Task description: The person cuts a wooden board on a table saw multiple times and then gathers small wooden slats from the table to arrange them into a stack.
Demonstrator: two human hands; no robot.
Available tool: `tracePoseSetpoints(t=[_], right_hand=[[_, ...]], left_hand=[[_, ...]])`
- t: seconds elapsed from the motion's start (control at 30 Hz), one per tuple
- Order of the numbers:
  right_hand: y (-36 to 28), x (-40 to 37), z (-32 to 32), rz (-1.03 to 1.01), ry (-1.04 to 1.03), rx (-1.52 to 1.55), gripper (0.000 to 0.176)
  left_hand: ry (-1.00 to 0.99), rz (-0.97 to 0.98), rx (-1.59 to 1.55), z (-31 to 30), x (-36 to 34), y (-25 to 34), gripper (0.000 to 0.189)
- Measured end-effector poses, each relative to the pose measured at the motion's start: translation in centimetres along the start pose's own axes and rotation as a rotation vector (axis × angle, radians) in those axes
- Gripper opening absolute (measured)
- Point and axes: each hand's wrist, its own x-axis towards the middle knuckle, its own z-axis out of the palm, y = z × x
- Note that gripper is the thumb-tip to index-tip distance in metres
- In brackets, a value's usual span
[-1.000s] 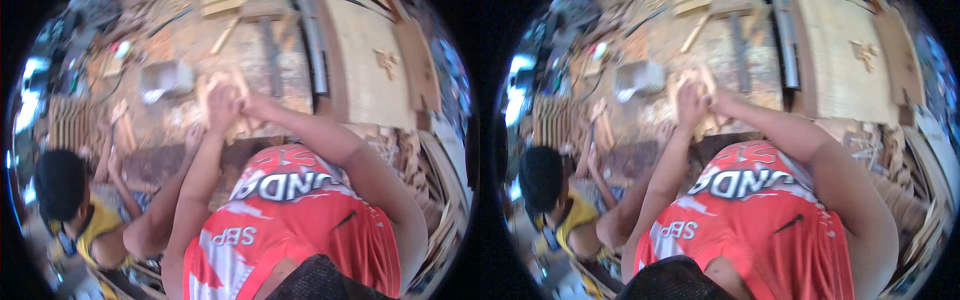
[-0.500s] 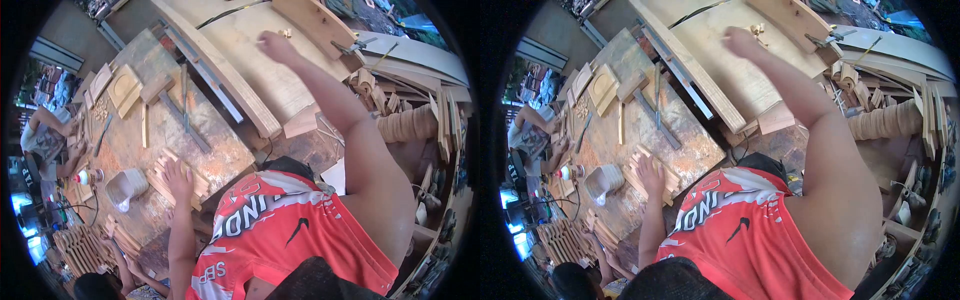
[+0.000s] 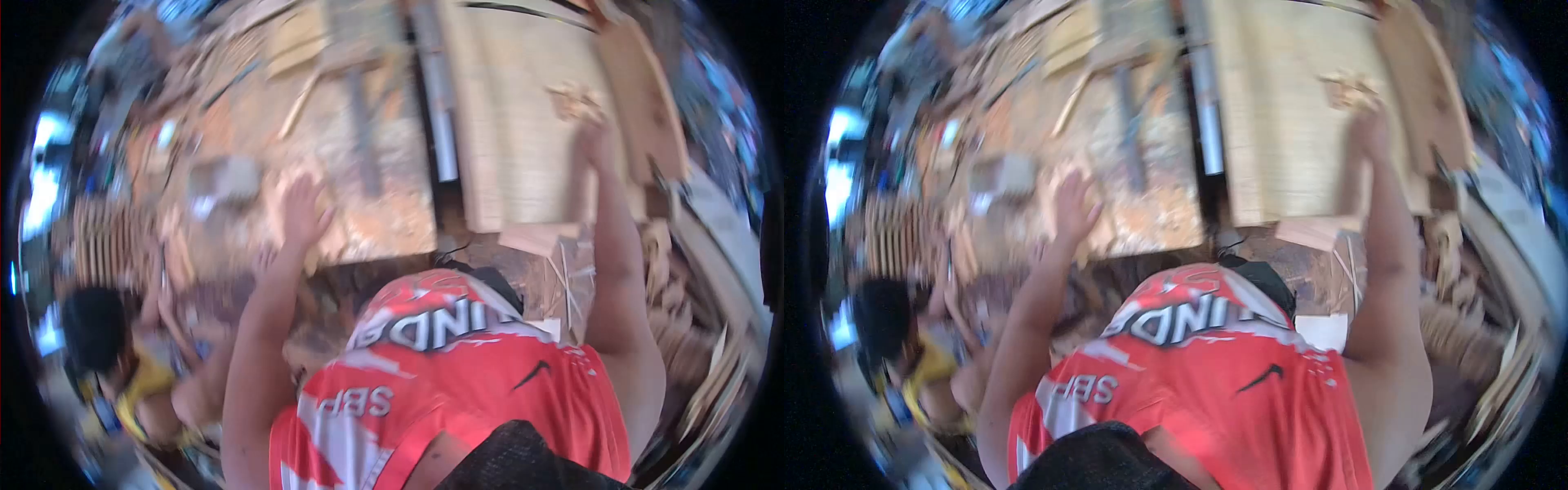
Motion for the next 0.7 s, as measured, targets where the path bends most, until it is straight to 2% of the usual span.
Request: tracePoseSetpoints(t=[0.03, 0.07, 0.1, 0.17, 0.23, 0.27, 0.33, 0.37, 0.4, 0.43, 0.5, 0.57, 0.6, 0.7], right_hand=[[-4.3, 1.4, -5.2, 0.474, -0.136, 0.44, 0.044], [-0.8, 0.9, -2.0, 0.404, -0.065, 0.961, 0.049], [-4.0, 2.2, -4.2, 0.585, 0.048, 0.821, 0.05], [-13.2, 3.7, -11.8, 0.472, 0.137, 1.034, 0.051], [-24.0, 3.7, -18.7, 0.273, 0.064, 1.209, 0.053], [-28.4, 2.9, -19.6, 0.157, -0.041, 1.261, 0.054], [-37.9, 0.6, -20.8, -0.077, -0.244, 1.393, 0.056], [-42.3, -0.5, -21.4, -0.102, -0.416, 1.357, 0.057], [-45.9, -1.1, -21.2, -0.23, -0.46, 1.298, 0.06], [-49.3, -1.5, -19.6, -0.285, -0.447, 1.271, 0.062], [-54.5, -1.8, -14.6, -0.36, -0.387, 1.13, 0.067], [-57.4, -2.4, -9.5, -0.373, -0.338, 1.007, 0.071], [-58.0, -2.7, -6.9, -0.368, -0.396, 0.918, 0.074], [-58.7, -3.0, -6.9, -0.328, -0.516, 0.768, 0.079]], left_hand=[[0.044, 0.042, -0.015, 0.0, 0.0, -0.2, 0.061], [0.031, 0.02, -0.007, -0.1, -0.1, -0.3, 0.061], [0.028, -0.001, -0.009, -0.6, -0.1, 0.2, 0.06], [0.031, -0.039, -0.008, -1.2, 0.0, 0.5, 0.06], [0.102, 0.009, -0.131, -1.4, -0.2, 0.2, 0.058], [0.106, 0.002, -0.131, -1.4, -0.3, 0.0, 0.058], [0.301, -0.052, -0.29, -1.3, -0.6, -0.3, 0.048], [0.302, -0.047, -0.303, -1.3, -0.9, -0.3, 0.048], [0.409, -0.15, -0.388, -1.4, -1.3, -0.1, 0.045], [0.515, -0.257, -0.475, -1.8, -1.8, 0.1, 0.042], [0.576, -0.275, -0.54, -2.1, -3.1, 0.1, 0.04], [0.653, -0.296, -0.605, -1.8, -4.4, -0.6, 0.039], [0.636, -0.295, -0.601, -1.5, -5.0, -0.8, 0.041], [0.558, -0.299, -0.562, -1.6, -5.2, 0.2, 0.045]])
